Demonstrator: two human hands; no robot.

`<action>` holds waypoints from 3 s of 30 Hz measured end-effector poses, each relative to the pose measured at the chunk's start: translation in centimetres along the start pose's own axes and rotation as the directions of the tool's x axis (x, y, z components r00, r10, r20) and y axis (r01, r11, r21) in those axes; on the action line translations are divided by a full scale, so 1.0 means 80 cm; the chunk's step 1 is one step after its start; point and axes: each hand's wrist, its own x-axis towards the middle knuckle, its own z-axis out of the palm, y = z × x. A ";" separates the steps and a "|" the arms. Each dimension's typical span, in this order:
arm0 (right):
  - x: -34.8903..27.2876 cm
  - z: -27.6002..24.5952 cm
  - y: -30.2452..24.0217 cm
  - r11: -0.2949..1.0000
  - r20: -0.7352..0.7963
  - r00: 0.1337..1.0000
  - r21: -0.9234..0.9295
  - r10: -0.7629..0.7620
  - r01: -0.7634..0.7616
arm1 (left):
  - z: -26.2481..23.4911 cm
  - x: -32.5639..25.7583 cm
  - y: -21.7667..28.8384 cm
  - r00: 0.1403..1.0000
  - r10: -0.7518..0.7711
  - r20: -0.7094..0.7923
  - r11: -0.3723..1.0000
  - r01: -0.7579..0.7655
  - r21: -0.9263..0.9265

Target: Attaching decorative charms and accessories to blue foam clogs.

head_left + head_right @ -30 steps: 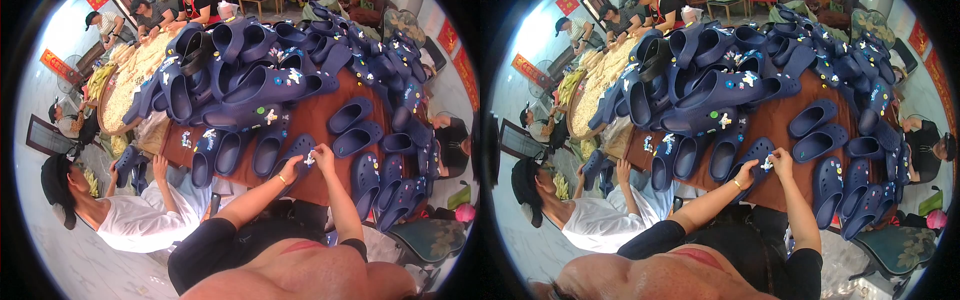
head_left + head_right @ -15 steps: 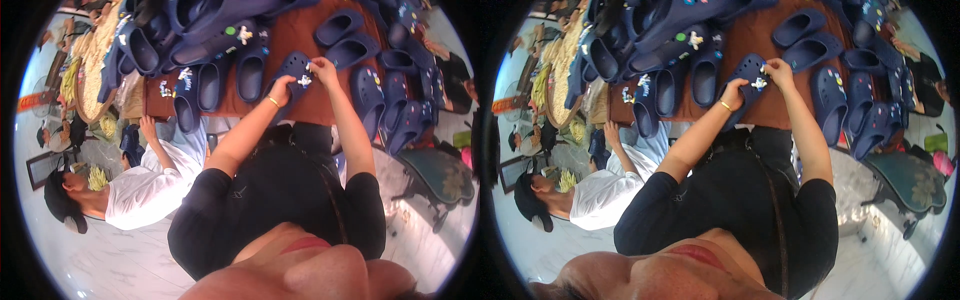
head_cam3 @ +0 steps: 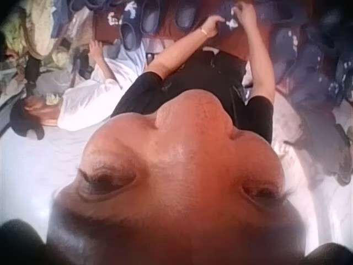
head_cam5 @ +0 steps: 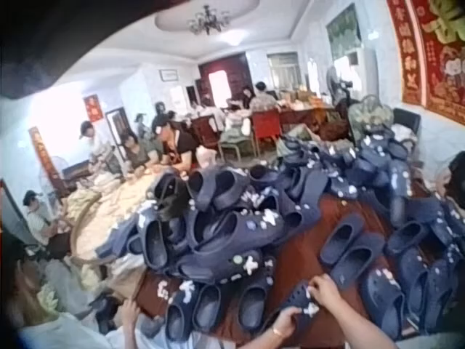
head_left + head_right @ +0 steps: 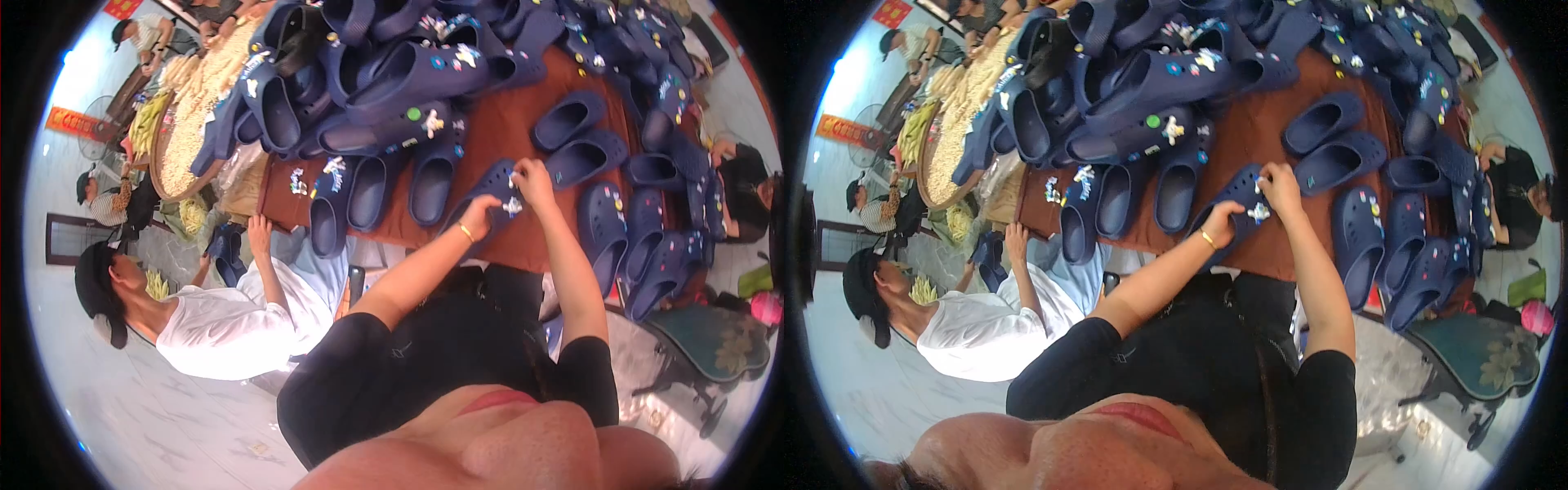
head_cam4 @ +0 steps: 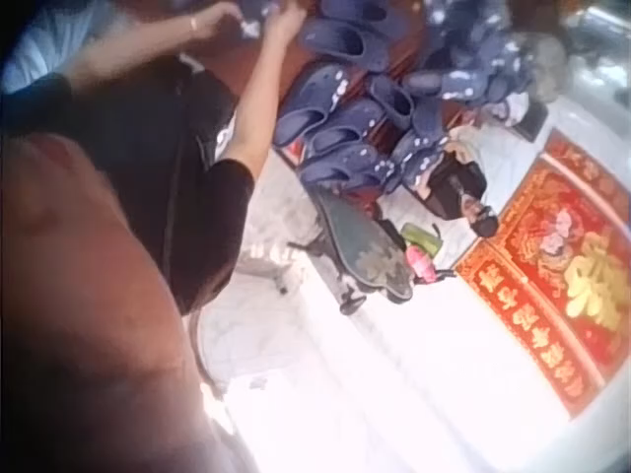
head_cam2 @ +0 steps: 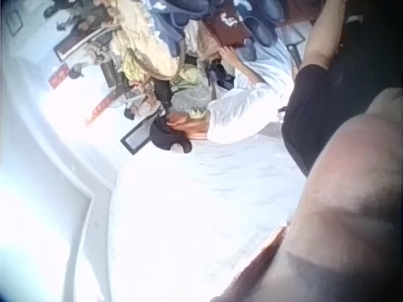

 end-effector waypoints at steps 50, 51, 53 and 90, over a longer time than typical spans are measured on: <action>0.045 -0.008 -0.009 0.927 0.310 0.906 -0.327 0.287 -0.182 | 0.023 -0.016 0.014 0.982 -0.104 0.157 0.995 0.102 0.024; 0.037 0.005 0.003 0.921 0.300 0.902 -0.330 0.311 -0.208 | 0.015 -0.021 0.008 0.980 -0.096 0.174 0.994 0.087 0.060; 0.037 0.006 -0.011 0.917 0.304 0.894 -0.329 0.329 -0.225 | 0.005 -0.024 0.012 0.980 -0.080 0.181 0.994 0.065 0.088; 0.095 -0.021 -0.001 0.869 0.775 0.406 -0.477 0.485 -0.129 | 0.008 -0.027 0.006 0.979 -0.132 0.152 0.975 0.101 0.200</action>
